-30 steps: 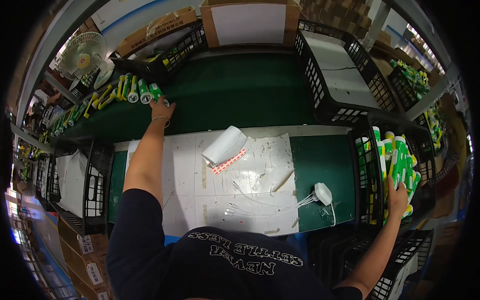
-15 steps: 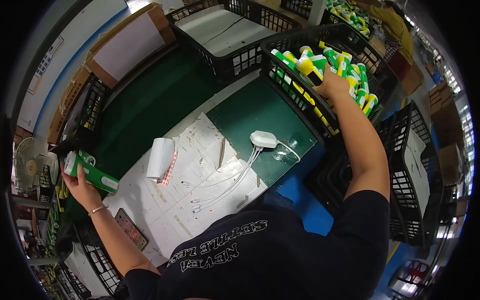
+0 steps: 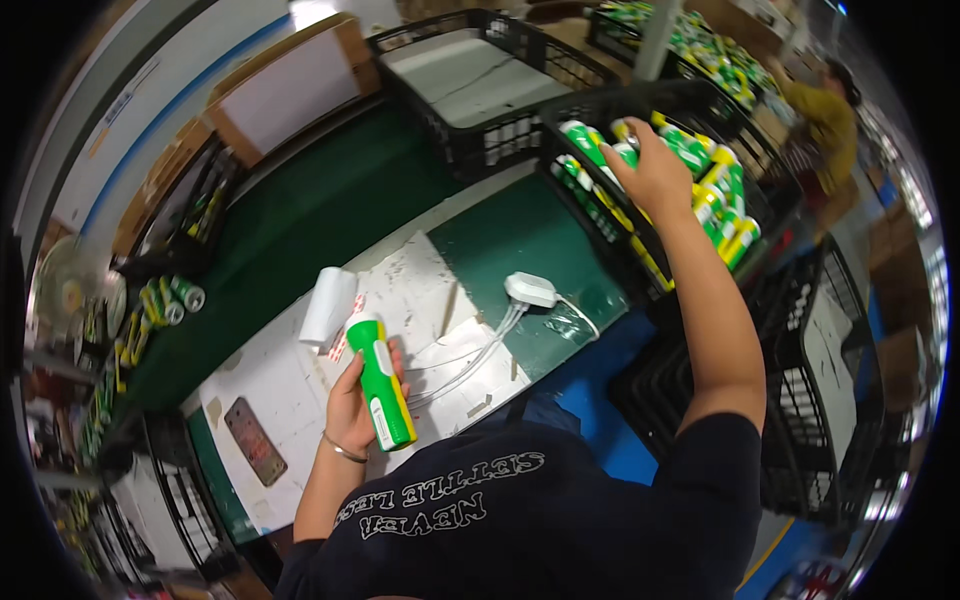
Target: Assembling and inspecting plastic flashlights on a production line.
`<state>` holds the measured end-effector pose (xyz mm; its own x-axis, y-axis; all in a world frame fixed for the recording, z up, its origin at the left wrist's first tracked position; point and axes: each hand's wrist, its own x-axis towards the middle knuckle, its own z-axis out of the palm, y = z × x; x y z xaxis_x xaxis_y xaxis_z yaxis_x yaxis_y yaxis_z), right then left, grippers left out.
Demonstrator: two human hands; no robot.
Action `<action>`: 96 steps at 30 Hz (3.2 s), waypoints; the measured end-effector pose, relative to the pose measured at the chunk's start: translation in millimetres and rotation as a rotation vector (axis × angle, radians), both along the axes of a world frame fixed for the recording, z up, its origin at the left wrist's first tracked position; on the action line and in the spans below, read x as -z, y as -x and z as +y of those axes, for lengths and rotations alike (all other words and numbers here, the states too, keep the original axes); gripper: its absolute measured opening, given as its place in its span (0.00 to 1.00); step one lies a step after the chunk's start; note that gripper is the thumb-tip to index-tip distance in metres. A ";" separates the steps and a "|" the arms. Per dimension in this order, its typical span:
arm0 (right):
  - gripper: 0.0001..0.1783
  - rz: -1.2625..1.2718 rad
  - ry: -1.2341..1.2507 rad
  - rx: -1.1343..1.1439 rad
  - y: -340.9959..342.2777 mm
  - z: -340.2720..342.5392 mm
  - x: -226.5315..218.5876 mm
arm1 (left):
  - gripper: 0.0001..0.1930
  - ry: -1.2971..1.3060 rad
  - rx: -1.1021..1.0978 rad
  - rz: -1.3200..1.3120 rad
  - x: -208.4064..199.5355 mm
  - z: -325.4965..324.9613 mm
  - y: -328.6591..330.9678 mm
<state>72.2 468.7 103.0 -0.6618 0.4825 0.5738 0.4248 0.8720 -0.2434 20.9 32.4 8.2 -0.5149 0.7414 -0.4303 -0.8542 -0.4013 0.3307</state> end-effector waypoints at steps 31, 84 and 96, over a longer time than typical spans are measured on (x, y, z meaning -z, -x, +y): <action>0.06 -0.159 -0.027 -1.055 -13.4 -281.0 56.5 | 0.17 0.430 -0.294 0.848 -3.8 13.1 -4.0; 0.17 -0.525 0.257 -0.844 56.0 -298.7 136.4 | 0.36 0.932 0.090 0.959 18.0 -73.5 -1.0; 0.11 -0.476 1.330 -0.921 44.3 -264.8 81.8 | 0.35 0.918 0.016 1.181 7.5 -31.7 -2.8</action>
